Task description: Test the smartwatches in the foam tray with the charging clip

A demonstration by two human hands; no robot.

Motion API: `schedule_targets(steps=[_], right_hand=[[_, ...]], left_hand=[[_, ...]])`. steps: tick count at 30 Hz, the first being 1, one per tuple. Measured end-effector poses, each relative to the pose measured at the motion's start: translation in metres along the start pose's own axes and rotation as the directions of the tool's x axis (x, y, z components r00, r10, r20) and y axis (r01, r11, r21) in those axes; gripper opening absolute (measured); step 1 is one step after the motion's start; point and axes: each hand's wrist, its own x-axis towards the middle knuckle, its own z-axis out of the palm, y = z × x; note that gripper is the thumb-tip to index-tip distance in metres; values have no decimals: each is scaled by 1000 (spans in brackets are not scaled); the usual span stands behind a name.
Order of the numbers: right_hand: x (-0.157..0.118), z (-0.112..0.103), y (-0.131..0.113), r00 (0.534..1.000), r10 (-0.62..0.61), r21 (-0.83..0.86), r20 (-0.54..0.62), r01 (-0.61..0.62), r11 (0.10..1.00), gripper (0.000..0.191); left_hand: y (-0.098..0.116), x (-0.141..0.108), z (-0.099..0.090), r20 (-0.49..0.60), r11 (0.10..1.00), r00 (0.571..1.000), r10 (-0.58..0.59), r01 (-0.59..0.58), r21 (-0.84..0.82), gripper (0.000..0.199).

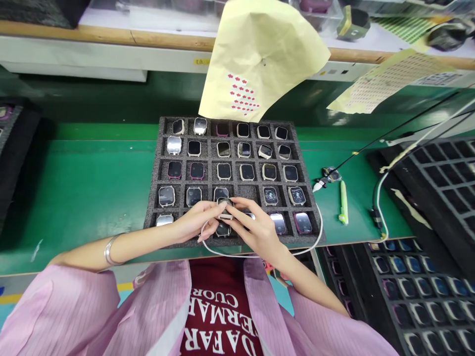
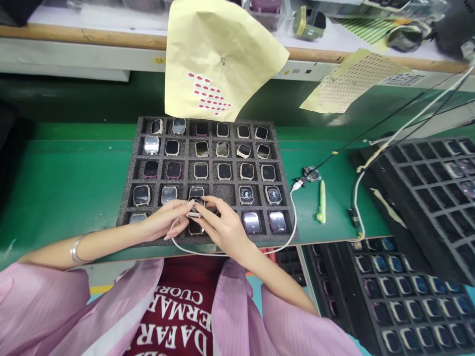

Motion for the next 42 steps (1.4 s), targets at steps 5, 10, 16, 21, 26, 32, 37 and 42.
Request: schedule_targets(steps=[5,10,16,21,26,32,37,42], right_hand=[[-5,4,5,998,-66,-50,-3,66,997,36],[-9,8,6,983,-178,-95,-46,173,980,46],[-10,4,5,977,-201,-118,-66,192,974,52],[-5,-4,1,996,-77,95,-36,80,992,54],[0,-13,-4,997,31,130,69,-40,991,64],[5,-19,-3,988,45,65,149,-55,996,49],[8,-16,-3,989,102,193,109,-121,974,44],[12,-16,-2,983,106,137,152,-128,982,44]], left_hand=[[-1,-2,1,-14,1000,1000,23,-23,14,35],[-1,-7,3,0,981,991,133,-132,140,34],[-6,-7,7,-79,950,962,262,-243,196,39],[-11,-6,7,-54,944,964,261,-243,225,39],[-10,-8,8,34,890,960,278,-271,366,34],[-10,-8,8,45,901,971,234,-234,365,45],[-10,-5,7,29,915,970,243,-239,326,42],[-12,-4,6,-7,909,967,253,-236,345,35]])
